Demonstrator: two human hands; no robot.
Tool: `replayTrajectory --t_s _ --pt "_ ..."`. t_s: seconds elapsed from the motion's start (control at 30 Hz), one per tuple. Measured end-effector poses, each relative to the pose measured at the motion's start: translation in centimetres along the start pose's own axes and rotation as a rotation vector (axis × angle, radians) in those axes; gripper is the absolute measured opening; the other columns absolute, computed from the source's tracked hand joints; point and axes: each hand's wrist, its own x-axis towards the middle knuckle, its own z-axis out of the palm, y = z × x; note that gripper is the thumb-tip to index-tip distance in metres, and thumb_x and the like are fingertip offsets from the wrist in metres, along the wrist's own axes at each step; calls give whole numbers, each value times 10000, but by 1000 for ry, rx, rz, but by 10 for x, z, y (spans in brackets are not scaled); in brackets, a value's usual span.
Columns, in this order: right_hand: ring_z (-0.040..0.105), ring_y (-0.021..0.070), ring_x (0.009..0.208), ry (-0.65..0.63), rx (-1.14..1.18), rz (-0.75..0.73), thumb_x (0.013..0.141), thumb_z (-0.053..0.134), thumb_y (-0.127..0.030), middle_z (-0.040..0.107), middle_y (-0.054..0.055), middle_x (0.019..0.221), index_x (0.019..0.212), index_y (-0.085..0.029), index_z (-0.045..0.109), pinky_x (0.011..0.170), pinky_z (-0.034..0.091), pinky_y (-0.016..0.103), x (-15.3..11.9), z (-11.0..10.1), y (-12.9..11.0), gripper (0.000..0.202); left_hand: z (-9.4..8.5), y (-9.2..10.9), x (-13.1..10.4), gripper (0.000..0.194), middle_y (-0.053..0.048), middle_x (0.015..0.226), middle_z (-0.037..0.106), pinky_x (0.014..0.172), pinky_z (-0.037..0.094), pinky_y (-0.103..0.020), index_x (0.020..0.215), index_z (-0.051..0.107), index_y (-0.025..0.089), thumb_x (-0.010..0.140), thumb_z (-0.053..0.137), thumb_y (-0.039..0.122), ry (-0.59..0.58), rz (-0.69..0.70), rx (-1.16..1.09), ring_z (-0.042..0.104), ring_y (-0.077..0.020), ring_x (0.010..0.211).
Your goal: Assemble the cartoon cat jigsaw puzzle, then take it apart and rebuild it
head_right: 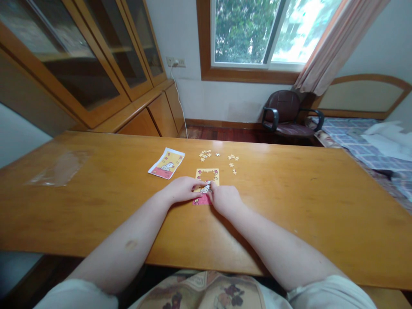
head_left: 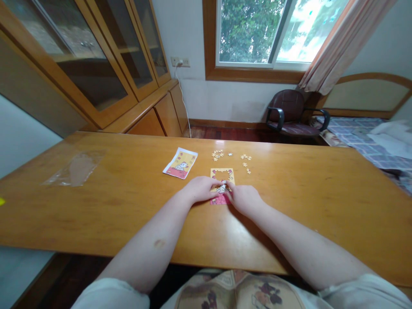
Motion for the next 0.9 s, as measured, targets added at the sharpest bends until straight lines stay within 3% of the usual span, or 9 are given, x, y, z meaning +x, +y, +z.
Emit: replayTrajectory --t_s 0.73,0.9 --pt "692 250 838 -28 3 -22 960 300 -489 726 96 907 1323 -265 455 690 470 314 2 -5 2 453 0 0 1 427 -28 1019 722 688 439 -267 1210 629 353 806 578 480 -26 0 27 657 -225 881" --pt "681 236 888 -29 27 -28 963 315 -463 720 104 967 1314 -260 471 728 456 304 5 -10 8 434 -1 0 1 419 -28 948 728 674 429 -264 1188 646 342 791 599 466 -23 -3 -17 656 -219 834"
